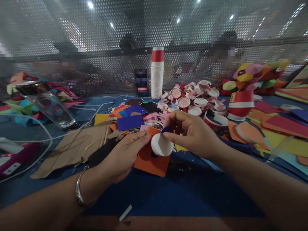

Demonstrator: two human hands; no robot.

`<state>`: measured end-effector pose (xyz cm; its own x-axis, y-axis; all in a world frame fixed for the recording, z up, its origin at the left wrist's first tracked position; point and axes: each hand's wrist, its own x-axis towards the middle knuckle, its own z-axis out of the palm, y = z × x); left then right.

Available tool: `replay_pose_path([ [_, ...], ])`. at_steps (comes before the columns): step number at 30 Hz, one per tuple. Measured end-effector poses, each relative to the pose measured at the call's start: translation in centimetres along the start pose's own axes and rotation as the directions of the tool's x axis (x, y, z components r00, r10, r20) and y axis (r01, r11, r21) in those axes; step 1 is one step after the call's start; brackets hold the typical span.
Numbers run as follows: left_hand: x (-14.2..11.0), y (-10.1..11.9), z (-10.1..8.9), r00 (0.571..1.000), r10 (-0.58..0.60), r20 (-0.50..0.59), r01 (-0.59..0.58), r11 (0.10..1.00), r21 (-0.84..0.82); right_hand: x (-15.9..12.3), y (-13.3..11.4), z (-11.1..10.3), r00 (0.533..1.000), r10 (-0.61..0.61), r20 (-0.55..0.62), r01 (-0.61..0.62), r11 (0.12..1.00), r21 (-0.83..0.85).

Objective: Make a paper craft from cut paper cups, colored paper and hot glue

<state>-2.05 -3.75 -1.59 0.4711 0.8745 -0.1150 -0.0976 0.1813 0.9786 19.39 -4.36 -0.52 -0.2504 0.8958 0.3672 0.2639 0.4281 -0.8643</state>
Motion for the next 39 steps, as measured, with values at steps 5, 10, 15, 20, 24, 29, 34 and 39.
replay_pose_path([
  [5, -0.2, 0.3, 0.6, 0.998, -0.034, -0.048, 0.029, 0.994, -0.106, -0.1, 0.1, 0.0, 1.000, -0.022, -0.013, 0.021, 0.998, -0.051],
  [10, -0.7, 0.9, 0.9, 0.996, -0.014, 0.088, 0.011, 0.999, 0.031, -0.2, 0.1, 0.1, 0.999, -0.035, -0.010, 0.034, 0.996, -0.086],
  [15, -0.6, 0.9, 0.8, 0.994, 0.008, 0.112, -0.016, 0.997, 0.071, -0.1, 0.0, 0.2, 1.000, -0.024, -0.001, 0.024, 0.997, -0.079],
  [20, -0.4, 0.7, 0.4, 0.990, 0.066, 0.128, -0.083, 0.988, 0.127, -0.1, 0.2, 0.0, 1.000, -0.023, 0.002, 0.023, 0.997, -0.070],
  [24, -0.4, 0.8, 0.4, 0.986, 0.096, 0.133, -0.114, 0.985, 0.128, 0.0, 0.4, -0.4, 0.999, -0.046, -0.018, 0.045, 0.996, -0.078],
  [29, -0.5, 1.0, 0.5, 0.990, 0.080, 0.113, -0.088, 0.993, 0.073, 0.2, 0.5, -0.7, 1.000, -0.006, 0.006, 0.007, 0.999, -0.046],
  [34, -0.5, 1.1, 0.4, 0.989, 0.024, 0.147, -0.025, 1.000, 0.008, 0.3, 0.5, -0.6, 0.998, 0.067, 0.016, -0.068, 0.996, 0.057],
  [39, -0.5, 1.3, 0.5, 0.981, -0.082, 0.178, 0.106, 0.986, -0.128, 0.4, 0.7, -0.5, 0.994, 0.107, 0.031, -0.110, 0.988, 0.110],
])
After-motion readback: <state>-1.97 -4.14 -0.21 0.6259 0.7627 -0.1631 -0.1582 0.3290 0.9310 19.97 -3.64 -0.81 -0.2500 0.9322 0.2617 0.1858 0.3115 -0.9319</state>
